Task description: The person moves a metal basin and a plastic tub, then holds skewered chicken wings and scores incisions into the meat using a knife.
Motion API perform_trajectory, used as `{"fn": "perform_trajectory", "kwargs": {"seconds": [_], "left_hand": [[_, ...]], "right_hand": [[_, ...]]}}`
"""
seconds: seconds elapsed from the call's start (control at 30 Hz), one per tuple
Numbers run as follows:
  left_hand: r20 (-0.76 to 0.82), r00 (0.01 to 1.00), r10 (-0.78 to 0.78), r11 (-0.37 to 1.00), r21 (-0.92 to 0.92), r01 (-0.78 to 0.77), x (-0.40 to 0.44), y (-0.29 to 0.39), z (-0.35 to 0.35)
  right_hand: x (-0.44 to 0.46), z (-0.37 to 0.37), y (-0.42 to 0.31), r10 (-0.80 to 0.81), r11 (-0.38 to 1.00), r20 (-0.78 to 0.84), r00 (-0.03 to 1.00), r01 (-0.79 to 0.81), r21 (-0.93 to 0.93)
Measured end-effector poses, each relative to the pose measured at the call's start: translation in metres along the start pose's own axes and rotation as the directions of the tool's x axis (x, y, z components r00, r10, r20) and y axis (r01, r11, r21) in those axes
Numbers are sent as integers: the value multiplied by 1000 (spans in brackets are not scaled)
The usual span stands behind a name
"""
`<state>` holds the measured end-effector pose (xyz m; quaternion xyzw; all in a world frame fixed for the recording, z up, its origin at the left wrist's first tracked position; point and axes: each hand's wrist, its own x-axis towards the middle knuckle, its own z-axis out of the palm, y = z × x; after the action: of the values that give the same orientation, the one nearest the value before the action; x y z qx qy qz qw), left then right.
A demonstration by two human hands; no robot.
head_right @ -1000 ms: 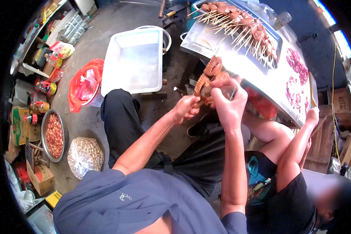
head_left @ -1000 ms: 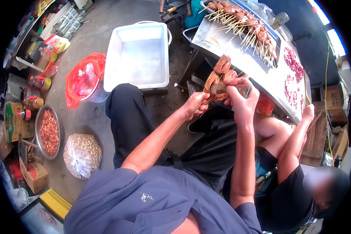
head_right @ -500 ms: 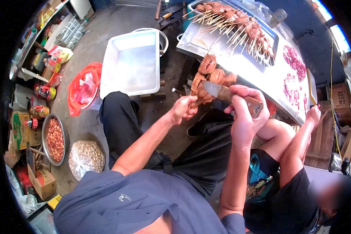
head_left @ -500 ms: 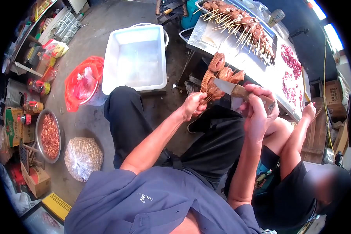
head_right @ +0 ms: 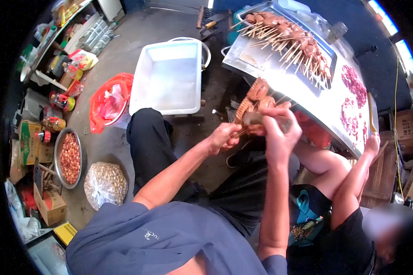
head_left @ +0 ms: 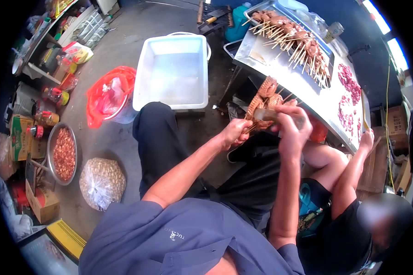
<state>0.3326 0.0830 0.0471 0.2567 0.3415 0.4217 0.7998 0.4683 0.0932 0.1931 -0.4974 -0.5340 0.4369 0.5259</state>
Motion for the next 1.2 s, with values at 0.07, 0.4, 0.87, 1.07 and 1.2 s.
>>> {"fn": "perform_trajectory", "kwargs": {"seconds": [0.07,0.4,0.87,1.07,1.2], "left_hand": [[-16,999,36,998,57,-35,-13,5,7],[-409,895,178,977,-33,-209,-115,6,-12],[-711,671,212,944,-29,-329,-32,110,-133],[-760,626,173,962,-6,-274,21,106,-193],[-670,736,95,979,-72,-191,40,99,-228]], "right_hand": [[-9,-11,-15,-34,992,-68,997,42,120],[-38,-52,-6,-100,816,3,995,80,572],[-36,-30,75,204,790,39,978,-188,584],[-30,-25,81,242,810,18,970,-212,547],[-27,-19,85,287,859,-17,958,-250,446]]}}
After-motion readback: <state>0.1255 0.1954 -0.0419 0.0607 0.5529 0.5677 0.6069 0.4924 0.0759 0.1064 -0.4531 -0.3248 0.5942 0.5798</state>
